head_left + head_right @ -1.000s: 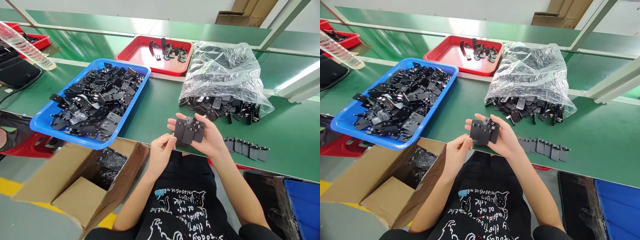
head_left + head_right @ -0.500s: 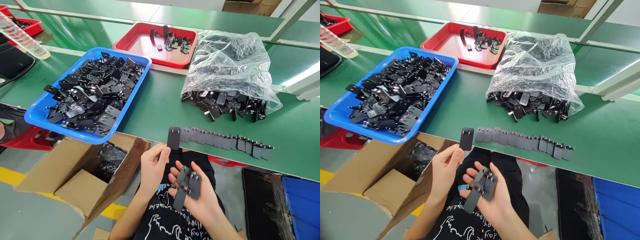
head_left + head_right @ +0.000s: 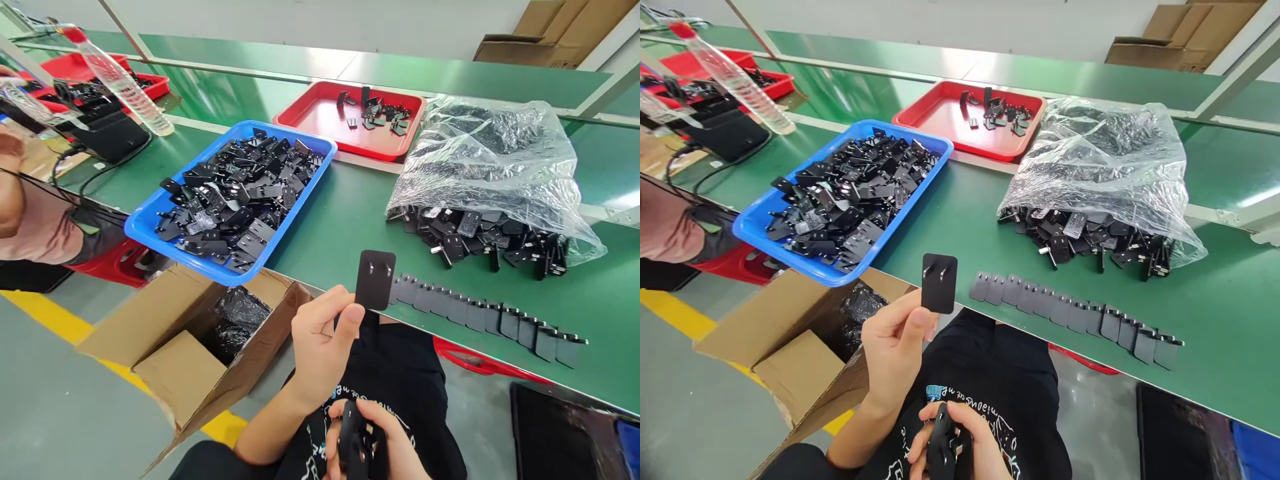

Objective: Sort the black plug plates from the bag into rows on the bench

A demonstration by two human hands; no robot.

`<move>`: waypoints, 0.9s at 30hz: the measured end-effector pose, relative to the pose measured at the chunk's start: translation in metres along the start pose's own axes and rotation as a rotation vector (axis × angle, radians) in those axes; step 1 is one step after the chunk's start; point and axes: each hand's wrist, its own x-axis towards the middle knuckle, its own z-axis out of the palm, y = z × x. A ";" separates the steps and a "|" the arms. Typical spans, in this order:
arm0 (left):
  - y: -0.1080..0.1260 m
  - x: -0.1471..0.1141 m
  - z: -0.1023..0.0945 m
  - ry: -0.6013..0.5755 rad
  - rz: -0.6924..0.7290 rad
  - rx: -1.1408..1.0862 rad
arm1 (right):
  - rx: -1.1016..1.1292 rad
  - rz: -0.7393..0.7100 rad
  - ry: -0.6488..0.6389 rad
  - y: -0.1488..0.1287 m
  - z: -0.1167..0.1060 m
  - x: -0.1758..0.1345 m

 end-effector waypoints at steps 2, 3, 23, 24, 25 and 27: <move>0.004 -0.001 -0.002 0.013 0.038 0.015 | -0.002 -0.020 -0.019 0.002 0.000 0.001; 0.006 -0.002 -0.003 0.017 0.053 0.020 | 0.000 -0.028 -0.020 0.002 0.001 0.001; 0.014 -0.022 -0.007 -0.269 0.013 0.144 | 0.069 -0.347 0.203 -0.060 0.039 -0.023; 0.013 -0.027 -0.004 -0.355 0.009 0.165 | 0.089 -0.417 0.229 -0.071 0.045 -0.027; 0.010 -0.033 0.000 -0.422 0.004 0.187 | 0.108 -0.469 0.240 -0.079 0.050 -0.030; 0.004 -0.043 0.009 -0.478 0.001 0.242 | 0.150 -0.522 0.237 -0.089 0.057 -0.033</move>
